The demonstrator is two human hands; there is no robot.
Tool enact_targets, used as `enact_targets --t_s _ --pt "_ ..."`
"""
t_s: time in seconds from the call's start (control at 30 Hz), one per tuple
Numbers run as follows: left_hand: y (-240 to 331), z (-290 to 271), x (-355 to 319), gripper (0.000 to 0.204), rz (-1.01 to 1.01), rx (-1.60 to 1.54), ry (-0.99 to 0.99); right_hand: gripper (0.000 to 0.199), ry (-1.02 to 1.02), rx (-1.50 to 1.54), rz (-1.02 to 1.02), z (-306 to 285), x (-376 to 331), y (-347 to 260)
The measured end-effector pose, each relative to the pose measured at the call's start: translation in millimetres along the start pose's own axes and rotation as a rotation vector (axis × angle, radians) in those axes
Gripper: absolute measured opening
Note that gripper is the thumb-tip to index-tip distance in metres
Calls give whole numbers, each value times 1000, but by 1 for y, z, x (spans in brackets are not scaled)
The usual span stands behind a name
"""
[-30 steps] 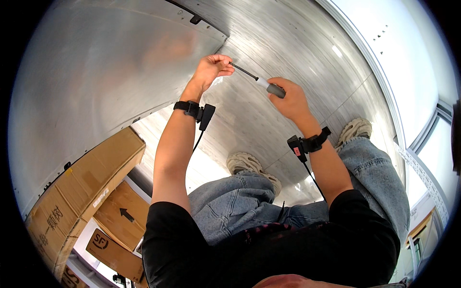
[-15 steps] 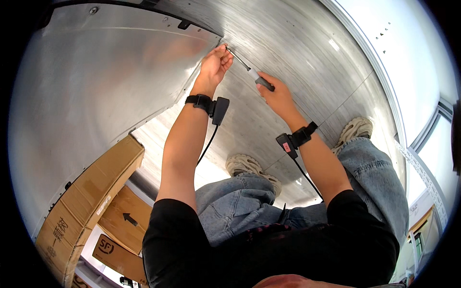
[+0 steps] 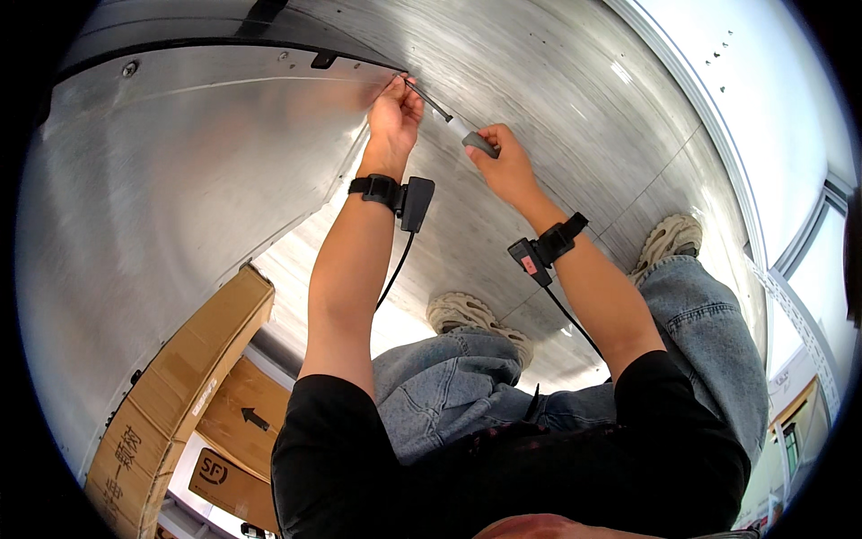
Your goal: The person uses a screwdriver to fasten screws into a white metal panel, then wipes a beige and black appliance with a blue cloth, and finally uses the screwdriver to tighten screws on the appliance.
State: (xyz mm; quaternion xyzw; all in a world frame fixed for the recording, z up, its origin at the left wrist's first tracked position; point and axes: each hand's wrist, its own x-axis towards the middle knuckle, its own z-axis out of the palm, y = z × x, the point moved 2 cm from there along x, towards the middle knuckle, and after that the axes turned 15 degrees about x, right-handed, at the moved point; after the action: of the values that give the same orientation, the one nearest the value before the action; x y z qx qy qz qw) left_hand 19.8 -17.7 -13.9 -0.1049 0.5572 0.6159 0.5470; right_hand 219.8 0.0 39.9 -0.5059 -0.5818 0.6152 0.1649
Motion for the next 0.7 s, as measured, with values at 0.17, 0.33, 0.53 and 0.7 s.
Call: enact_targets --t_s 0.17,0.33,0.53,0.7 --pt "3 0 -1 10 -10 -19 -23 32 13 -56 -36 -2 2 -6" --pt "5 0 -3 12 -3 -39 -31 32 12 -46 -20 -3 1 -14" --pt "5 0 -3 14 -20 -48 -35 36 5 -55 -56 -4 2 -11" --pt "5 -3 1 18 -37 -54 -51 38 -5 -18 -36 0 5 -8"
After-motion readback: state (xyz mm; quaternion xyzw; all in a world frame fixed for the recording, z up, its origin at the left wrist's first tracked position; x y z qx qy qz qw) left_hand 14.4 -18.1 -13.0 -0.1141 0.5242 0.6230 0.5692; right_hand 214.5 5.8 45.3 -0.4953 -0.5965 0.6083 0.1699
